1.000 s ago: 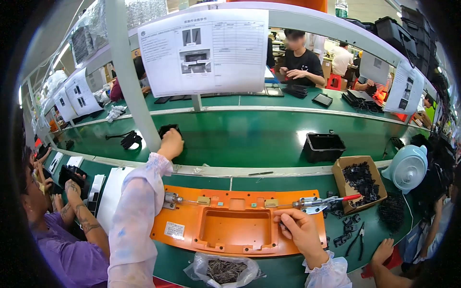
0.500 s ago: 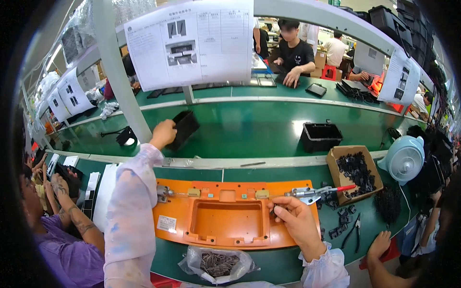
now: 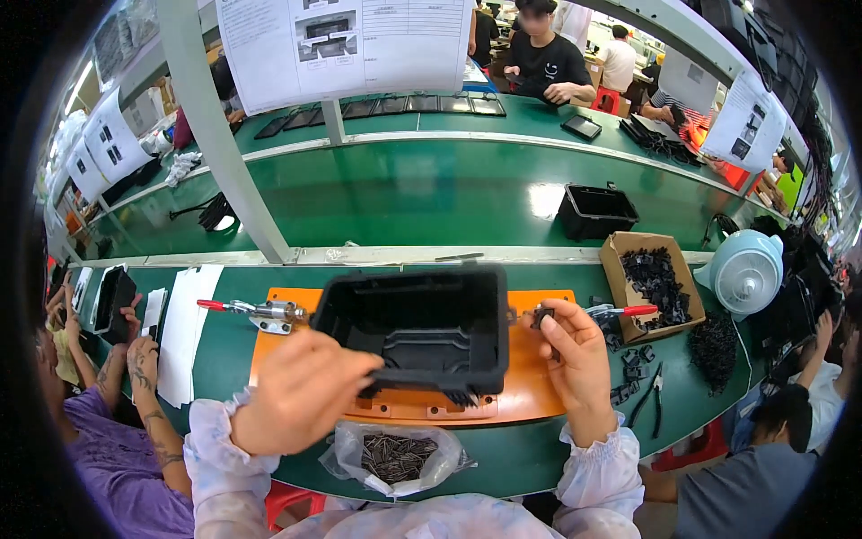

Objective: The person places a black box into an orange fixture, inserts small black components into the side slots, and pulls the fixture's levers to secure them. They then remove the assembled box from the fixture and set it aside on the workbench.

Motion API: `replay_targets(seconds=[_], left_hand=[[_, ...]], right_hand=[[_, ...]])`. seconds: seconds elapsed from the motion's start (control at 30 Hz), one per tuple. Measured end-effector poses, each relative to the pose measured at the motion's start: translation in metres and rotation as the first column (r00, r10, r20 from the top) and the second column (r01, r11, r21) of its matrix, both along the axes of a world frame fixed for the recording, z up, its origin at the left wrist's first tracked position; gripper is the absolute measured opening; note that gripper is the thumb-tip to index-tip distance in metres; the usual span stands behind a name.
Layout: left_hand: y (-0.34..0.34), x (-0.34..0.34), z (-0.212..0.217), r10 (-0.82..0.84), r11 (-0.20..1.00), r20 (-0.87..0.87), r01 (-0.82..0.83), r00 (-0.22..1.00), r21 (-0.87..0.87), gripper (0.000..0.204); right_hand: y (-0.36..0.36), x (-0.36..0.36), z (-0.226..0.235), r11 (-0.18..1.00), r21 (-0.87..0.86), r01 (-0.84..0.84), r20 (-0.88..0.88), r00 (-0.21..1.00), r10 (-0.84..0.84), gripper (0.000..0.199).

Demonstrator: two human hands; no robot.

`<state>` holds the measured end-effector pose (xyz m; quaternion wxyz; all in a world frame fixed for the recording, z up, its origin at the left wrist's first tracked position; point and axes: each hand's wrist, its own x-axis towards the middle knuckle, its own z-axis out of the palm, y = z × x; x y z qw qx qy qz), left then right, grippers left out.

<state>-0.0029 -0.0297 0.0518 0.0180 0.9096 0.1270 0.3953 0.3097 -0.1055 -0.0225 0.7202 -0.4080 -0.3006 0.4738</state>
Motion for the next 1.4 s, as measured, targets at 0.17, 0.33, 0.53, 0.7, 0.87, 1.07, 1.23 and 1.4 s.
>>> replay_targets(seconds=[0.17, 0.33, 0.53, 0.7, 0.87, 1.07, 1.23, 1.4], left_hand=[[-0.007, 0.000, -0.027, -0.010, 1.000, -0.085, 0.012, 0.996, 0.028, 0.047], [-0.009, 0.000, -0.023, 0.013, 0.999, -0.130, -0.008, 0.991, 0.040, 0.049], [-0.015, -0.005, -0.028, 0.026, 0.999, -0.267, -0.021, 0.963, 0.024, 0.047], [-0.009, -0.009, -0.050, -0.057, 0.995, -0.318, 0.029, 0.946, -0.093, 0.046], [-0.014, -0.013, -0.066, 0.008, 0.998, -0.292, -0.027, 0.957, -0.063, 0.044], [-0.020, -0.006, -0.080, 0.010, 0.998, -0.227, -0.023, 0.974, -0.052, 0.049], [-0.022, -0.008, -0.081, 0.023, 0.999, -0.273, -0.035, 0.962, -0.036, 0.052], [-0.017, -0.005, -0.072, -0.030, 0.987, -0.233, -0.008, 0.972, -0.162, 0.052]], right_hand=[[0.002, -0.005, -0.001, 0.998, -0.029, 0.050, 0.050, 0.998, -0.048, 0.027], [0.004, -0.002, 0.007, 0.997, -0.044, 0.058, 0.125, 0.991, -0.052, 0.029], [0.012, -0.001, 0.023, 0.999, -0.026, 0.046, 0.219, 0.975, -0.039, 0.028], [0.022, -0.012, 0.047, 0.996, -0.050, -0.074, 0.344, 0.935, 0.086, 0.027], [0.058, -0.049, 0.073, 0.924, -0.223, -0.310, 0.662, 0.647, 0.378, 0.023], [0.122, -0.088, 0.044, 0.874, -0.163, -0.458, 0.802, 0.454, 0.388, 0.023], [0.145, -0.097, 0.045, 0.765, -0.381, -0.519, 0.727, 0.343, 0.595, 0.021], [0.156, -0.094, 0.040, 0.722, -0.326, -0.611, 0.771, 0.270, 0.577, 0.023]])
